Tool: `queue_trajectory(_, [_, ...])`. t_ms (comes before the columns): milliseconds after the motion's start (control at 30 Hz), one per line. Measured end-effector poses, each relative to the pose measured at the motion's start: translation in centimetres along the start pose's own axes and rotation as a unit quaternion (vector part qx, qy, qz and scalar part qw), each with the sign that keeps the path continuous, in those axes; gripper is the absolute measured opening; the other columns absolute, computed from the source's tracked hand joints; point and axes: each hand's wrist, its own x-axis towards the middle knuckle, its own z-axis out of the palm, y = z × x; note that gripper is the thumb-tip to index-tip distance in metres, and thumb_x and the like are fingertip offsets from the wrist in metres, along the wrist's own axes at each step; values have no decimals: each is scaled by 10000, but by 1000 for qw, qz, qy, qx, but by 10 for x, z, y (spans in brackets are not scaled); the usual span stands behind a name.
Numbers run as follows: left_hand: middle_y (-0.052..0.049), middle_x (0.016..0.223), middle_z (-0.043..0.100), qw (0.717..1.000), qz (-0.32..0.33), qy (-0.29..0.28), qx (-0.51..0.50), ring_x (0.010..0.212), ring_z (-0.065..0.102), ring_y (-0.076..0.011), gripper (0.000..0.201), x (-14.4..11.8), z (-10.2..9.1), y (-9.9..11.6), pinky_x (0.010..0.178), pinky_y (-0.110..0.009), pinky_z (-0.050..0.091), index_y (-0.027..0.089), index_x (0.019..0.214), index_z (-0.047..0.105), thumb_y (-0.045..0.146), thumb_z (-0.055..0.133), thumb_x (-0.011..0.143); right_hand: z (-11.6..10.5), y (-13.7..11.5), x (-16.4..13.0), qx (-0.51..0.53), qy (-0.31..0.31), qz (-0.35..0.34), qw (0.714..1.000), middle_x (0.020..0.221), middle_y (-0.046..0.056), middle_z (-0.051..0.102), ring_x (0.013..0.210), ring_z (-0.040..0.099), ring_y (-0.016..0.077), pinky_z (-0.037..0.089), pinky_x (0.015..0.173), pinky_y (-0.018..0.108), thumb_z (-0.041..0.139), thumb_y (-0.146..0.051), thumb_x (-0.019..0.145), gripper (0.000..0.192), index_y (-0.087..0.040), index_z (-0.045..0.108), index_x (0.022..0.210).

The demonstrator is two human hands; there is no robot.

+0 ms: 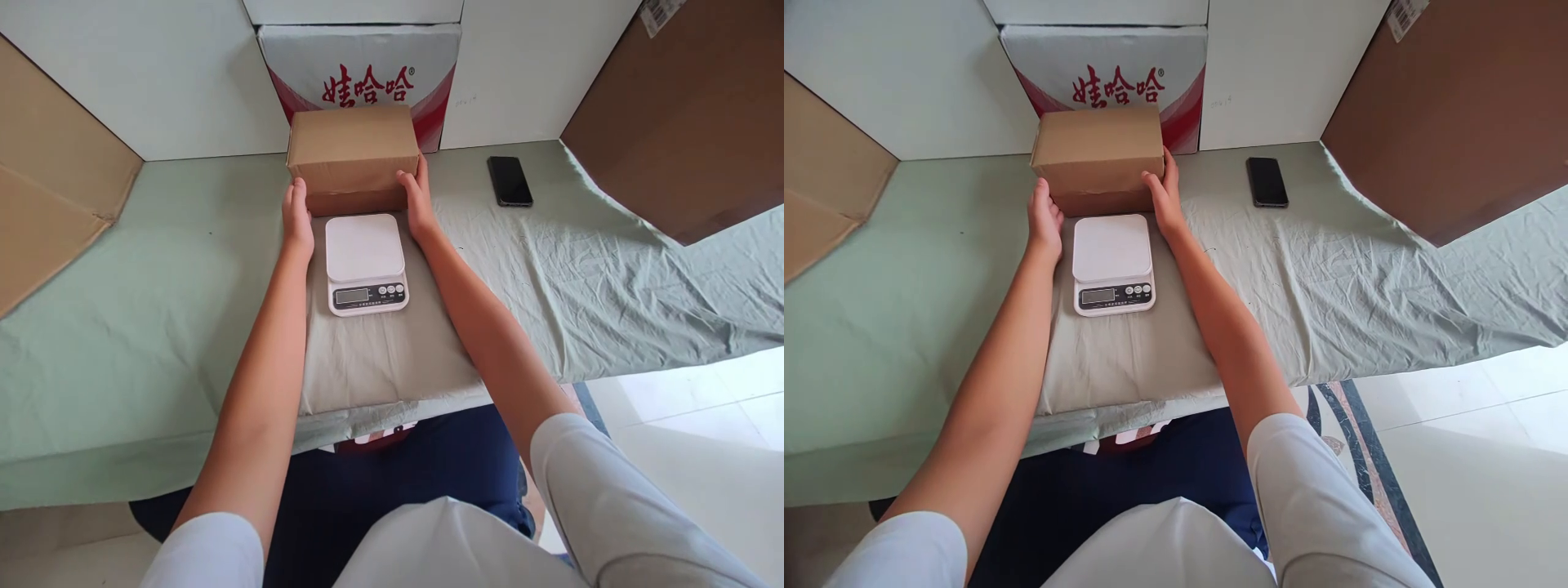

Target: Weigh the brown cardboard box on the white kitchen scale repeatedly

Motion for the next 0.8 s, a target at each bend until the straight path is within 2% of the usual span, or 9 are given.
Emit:
queue_trajectory(100, [-14,1471,756,995,-89,42,-16,1597,553,-194,559,1,3,7,1254,-369,454,188,1267,555,706,363,1183,0,9,0,14,-11,7,1000,1806,-35,462,1728,378,247,294,1515,553,490,-976,843,1017,-432,353,1691])
queue_trajectory(267, [-70,1633,676,990,-127,57,-29,1685,454,-249,607,-7,7,27,1345,-419,376,116,1409,542,655,361,1193,1,0,-9,67,-7,19,998,1756,48,528,1700,426,297,324,1495,574,571,-949,822,1033,-321,417,1628])
queue_trajectory(333, [-103,1797,519,990,-124,66,-29,1750,339,-235,635,-12,1,40,1403,-414,294,69,1570,456,581,315,1221,-4,-4,-9,85,-4,15,996,1783,54,500,1727,380,298,302,1504,552,588,-963,813,1086,-291,417,1649])
queue_trajectory(400, [-109,1931,268,989,-117,88,-23,1814,142,-212,653,-15,-12,56,1450,-389,184,43,1707,293,499,224,1246,-17,-8,-6,101,26,26,994,1859,39,394,1796,259,294,229,1526,537,577,-985,798,1161,-287,368,1701])
queue_trajectory(467, [-102,1972,68,987,-118,108,-20,1829,7,-199,666,-17,-28,72,1471,-373,115,37,1769,154,452,100,1251,-35,-10,-1,113,67,51,990,1920,21,271,1852,123,283,150,1538,544,539,-976,806,1176,-310,294,1744])
queue_trajectory(533, [-93,1974,-24,984,-131,118,-26,1827,-40,-184,675,-17,-40,86,1479,-364,82,43,1795,55,415,-27,1238,-54,-11,2,124,96,76,985,1941,21,214,1867,89,264,102,1535,563,508,-913,843,1125,-331,231,1765])
queue_trajectory(600, [-84,1974,-57,981,-149,118,-40,1826,-54,-176,698,-18,-44,95,1482,-362,61,56,1806,0,413,-111,1217,-67,-13,3,135,111,101,979,1945,14,206,1862,138,245,99,1528,564,499,-847,862,1057,-360,219,1757])
queue_trajectory(667, [-99,1973,-58,979,-163,108,-56,1828,-56,-193,721,-18,-39,98,1485,-385,49,55,1810,3,439,-119,1212,-71,-14,2,146,109,121,976,1945,8,221,1851,195,246,134,1518,563,512,-808,856,1002,-380,252,1724])
queue_trajectory(800, [-165,1965,52,978,-177,79,-74,1832,66,-225,718,-20,-17,91,1484,-429,103,31,1811,100,431,-45,1233,-51,-15,-4,144,57,117,981,1916,21,314,1840,231,285,182,1499,619,537,-890,811,1003,-353,386,1644])
